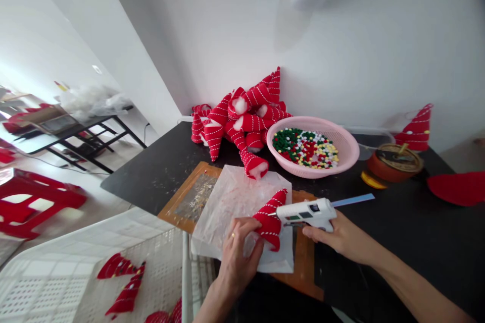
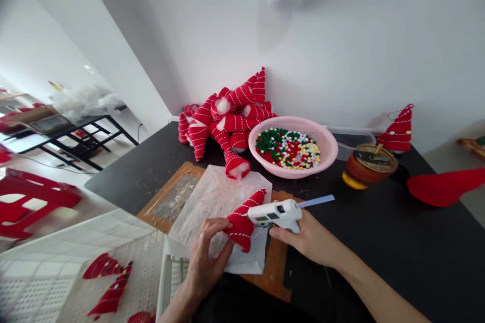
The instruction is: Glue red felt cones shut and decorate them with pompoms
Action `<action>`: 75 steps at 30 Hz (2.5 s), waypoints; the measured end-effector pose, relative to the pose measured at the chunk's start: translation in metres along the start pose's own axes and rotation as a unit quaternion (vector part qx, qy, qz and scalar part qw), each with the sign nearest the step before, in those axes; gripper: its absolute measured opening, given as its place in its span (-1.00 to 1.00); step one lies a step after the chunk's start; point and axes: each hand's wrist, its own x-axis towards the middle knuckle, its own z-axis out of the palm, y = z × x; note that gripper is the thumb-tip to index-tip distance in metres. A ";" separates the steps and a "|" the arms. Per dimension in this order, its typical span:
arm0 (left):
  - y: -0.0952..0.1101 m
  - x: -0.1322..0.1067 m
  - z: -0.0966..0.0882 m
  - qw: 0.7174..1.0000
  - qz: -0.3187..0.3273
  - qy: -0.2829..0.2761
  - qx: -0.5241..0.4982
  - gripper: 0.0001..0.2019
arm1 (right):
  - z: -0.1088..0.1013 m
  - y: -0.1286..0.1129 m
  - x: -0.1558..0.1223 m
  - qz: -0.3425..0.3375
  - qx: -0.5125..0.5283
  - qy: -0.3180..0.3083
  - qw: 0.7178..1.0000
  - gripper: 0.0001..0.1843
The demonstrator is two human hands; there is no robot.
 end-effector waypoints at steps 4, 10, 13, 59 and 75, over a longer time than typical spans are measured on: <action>0.001 0.003 0.001 1.000 0.005 -0.007 0.012 -0.68 | 0.001 -0.006 -0.002 -0.012 0.001 -0.015 1.000 -0.52; -0.001 0.002 0.000 0.999 -0.001 -0.020 0.035 -0.68 | 0.001 -0.009 -0.005 -0.011 -0.017 -0.022 1.000 -0.57; -0.001 0.002 -0.001 0.999 -0.016 -0.032 0.039 -0.62 | -0.001 -0.006 -0.005 -0.014 -0.033 -0.016 0.999 -0.57; 0.003 0.013 -0.004 0.988 -0.071 -0.140 -0.007 -0.64 | -0.003 0.036 0.011 0.036 0.050 0.012 0.998 -0.64; 0.004 0.016 -0.004 0.986 -0.062 -0.154 0.003 -0.65 | -0.005 0.026 0.009 0.047 0.040 -0.007 0.998 -0.65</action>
